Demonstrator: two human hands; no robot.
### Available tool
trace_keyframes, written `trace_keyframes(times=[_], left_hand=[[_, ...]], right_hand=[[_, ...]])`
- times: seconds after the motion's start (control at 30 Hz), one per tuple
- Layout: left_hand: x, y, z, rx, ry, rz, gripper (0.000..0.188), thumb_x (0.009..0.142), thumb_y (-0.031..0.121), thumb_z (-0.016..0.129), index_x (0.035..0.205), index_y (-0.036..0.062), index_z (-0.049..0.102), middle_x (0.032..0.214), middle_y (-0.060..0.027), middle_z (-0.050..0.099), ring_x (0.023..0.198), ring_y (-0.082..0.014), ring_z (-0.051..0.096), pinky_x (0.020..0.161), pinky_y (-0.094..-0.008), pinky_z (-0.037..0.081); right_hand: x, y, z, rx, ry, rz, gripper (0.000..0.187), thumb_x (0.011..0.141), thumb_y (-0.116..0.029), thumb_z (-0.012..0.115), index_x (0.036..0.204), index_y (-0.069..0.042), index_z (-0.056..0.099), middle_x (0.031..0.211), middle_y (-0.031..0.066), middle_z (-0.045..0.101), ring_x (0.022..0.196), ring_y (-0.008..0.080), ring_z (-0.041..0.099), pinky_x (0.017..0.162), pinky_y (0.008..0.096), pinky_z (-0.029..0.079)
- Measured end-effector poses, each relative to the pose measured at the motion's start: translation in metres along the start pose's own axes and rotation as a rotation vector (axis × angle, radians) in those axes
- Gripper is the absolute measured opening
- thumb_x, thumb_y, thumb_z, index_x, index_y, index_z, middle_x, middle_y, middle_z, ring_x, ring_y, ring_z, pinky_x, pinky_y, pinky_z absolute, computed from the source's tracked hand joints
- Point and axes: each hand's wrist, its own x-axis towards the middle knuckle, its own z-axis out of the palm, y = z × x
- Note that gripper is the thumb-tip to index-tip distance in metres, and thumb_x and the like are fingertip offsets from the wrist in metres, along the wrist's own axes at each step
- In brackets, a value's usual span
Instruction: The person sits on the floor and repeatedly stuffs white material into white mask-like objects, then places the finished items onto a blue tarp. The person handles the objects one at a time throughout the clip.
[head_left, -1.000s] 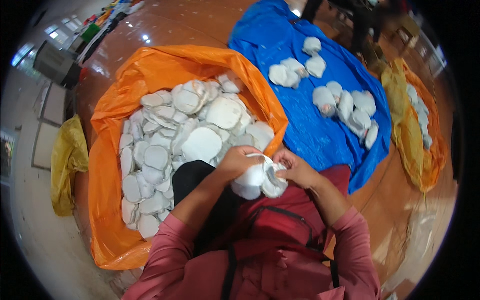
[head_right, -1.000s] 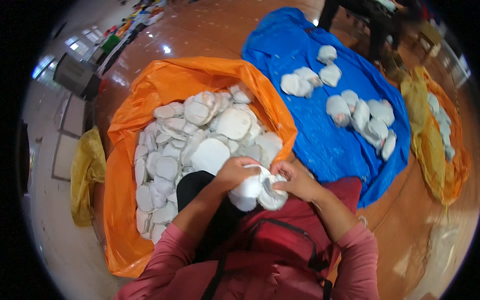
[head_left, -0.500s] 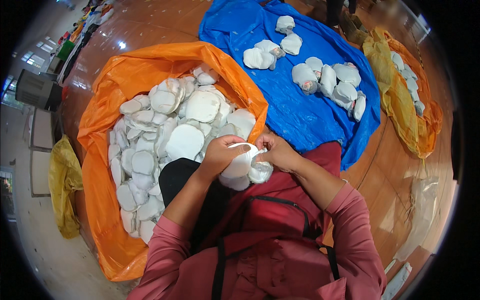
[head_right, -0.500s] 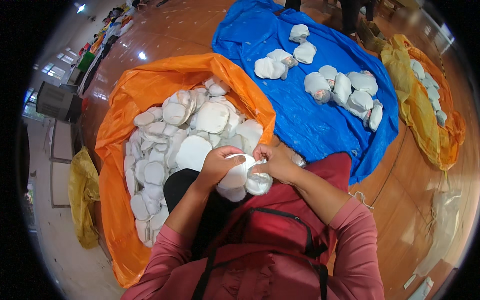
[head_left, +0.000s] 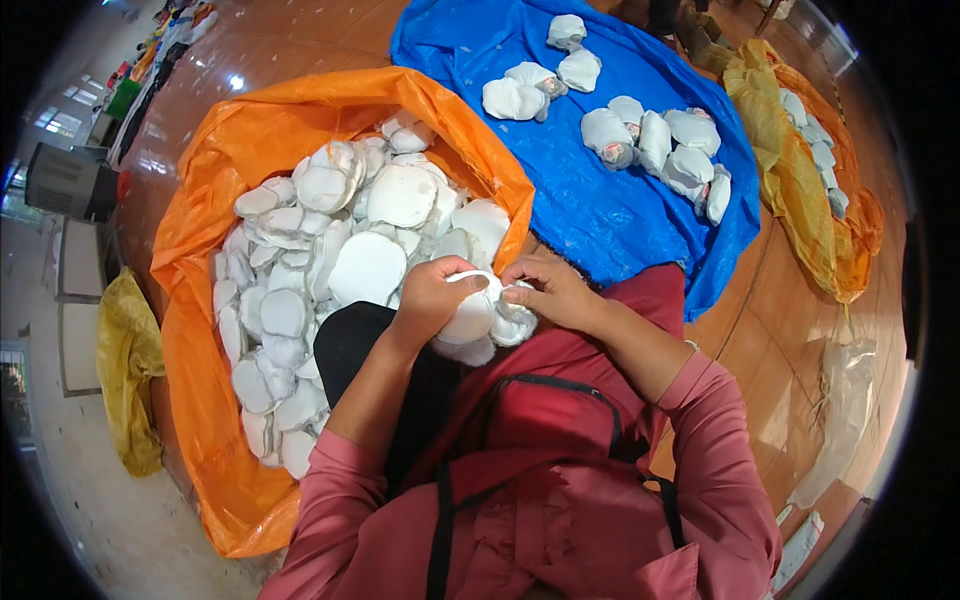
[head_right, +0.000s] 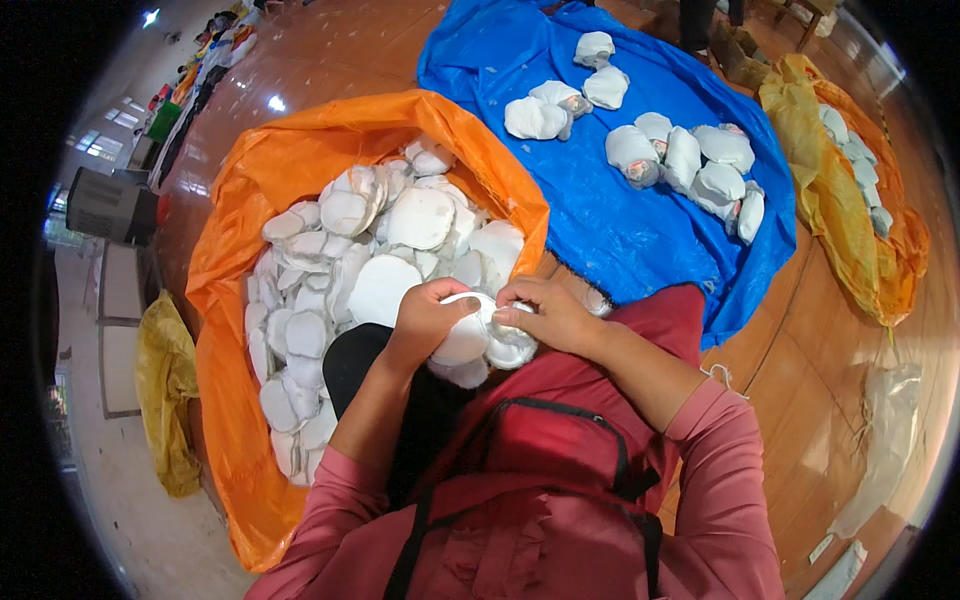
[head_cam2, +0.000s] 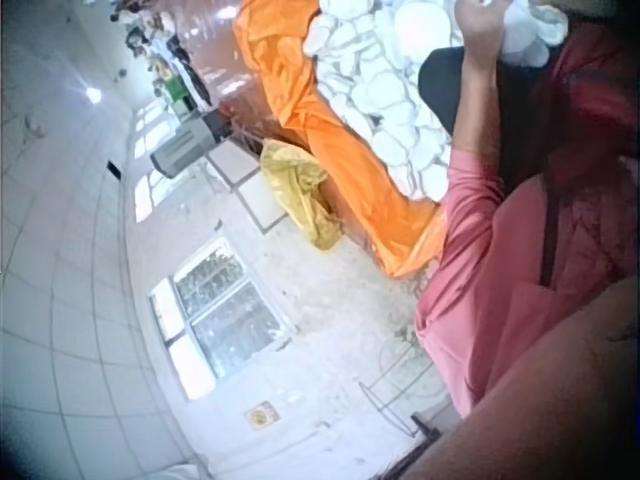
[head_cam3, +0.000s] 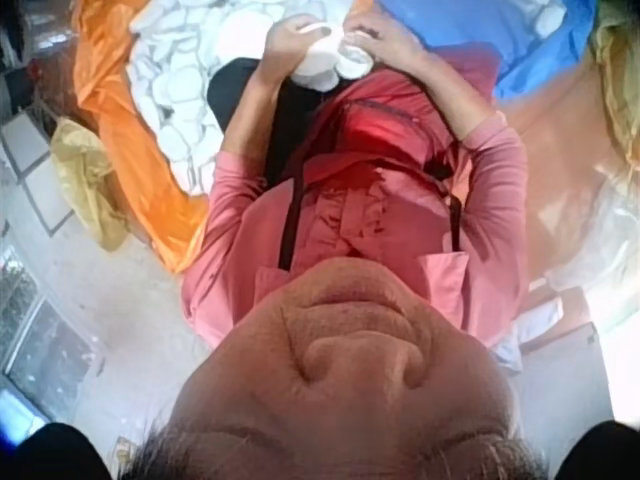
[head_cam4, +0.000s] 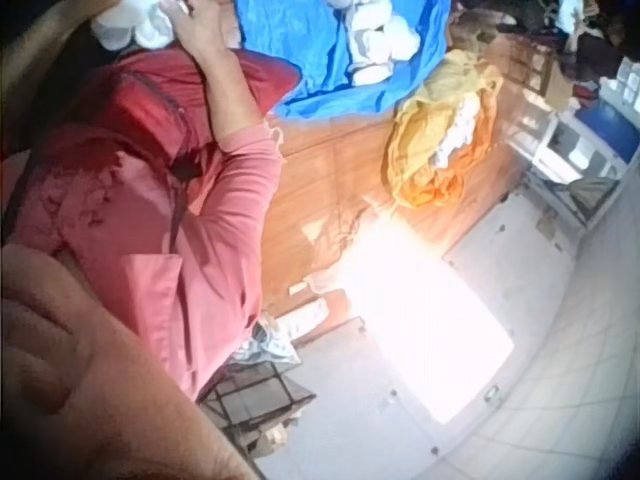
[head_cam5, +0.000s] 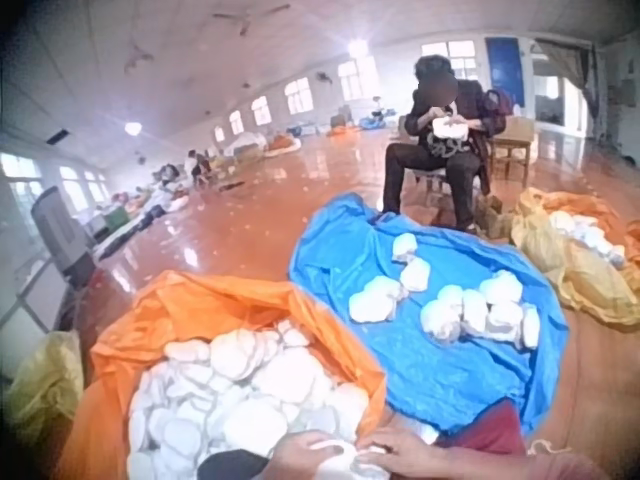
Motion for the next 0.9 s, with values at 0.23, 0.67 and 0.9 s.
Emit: trace_keyframes(times=[0.23,0.67,0.9], left_hand=[[-0.004,0.0,-0.004,0.127,-0.109,-0.017,0.014,0.082,0.015,0.07,0.084,0.0014,0.067,0.074,0.0024,0.062,0.067,-0.0048,0.052,0.06,-0.0204,0.043],[-0.004,-0.008,-0.016,0.033,-0.115,-0.192,0.015,0.084,0.019,0.07,0.081,0.0049,0.064,0.073,0.0022,0.06,0.065,-0.0054,0.051,0.058,-0.0213,0.042],[0.004,-0.014,-0.013,-0.174,-0.023,-0.232,0.02,0.086,0.024,0.07,0.082,0.0054,0.063,0.074,0.0001,0.062,0.063,-0.0073,0.053,0.057,-0.0227,0.044]], right_hand=[[-0.002,0.009,0.001,-0.041,-0.289,0.045,0.04,0.073,-0.029,0.081,0.093,-0.006,0.057,0.092,0.0069,0.056,0.089,0.0195,0.055,0.079,0.0299,0.044],[-0.009,0.014,0.009,-0.039,-0.221,-0.208,0.032,0.079,-0.024,0.074,0.092,-0.005,0.051,0.102,0.009,0.051,0.093,0.0218,0.052,0.079,0.0325,0.044],[-0.006,0.001,0.013,-0.074,-0.06,0.024,0.023,0.084,-0.021,0.066,0.095,-0.005,0.054,0.089,0.0075,0.055,0.08,0.0172,0.054,0.068,0.0303,0.045]])
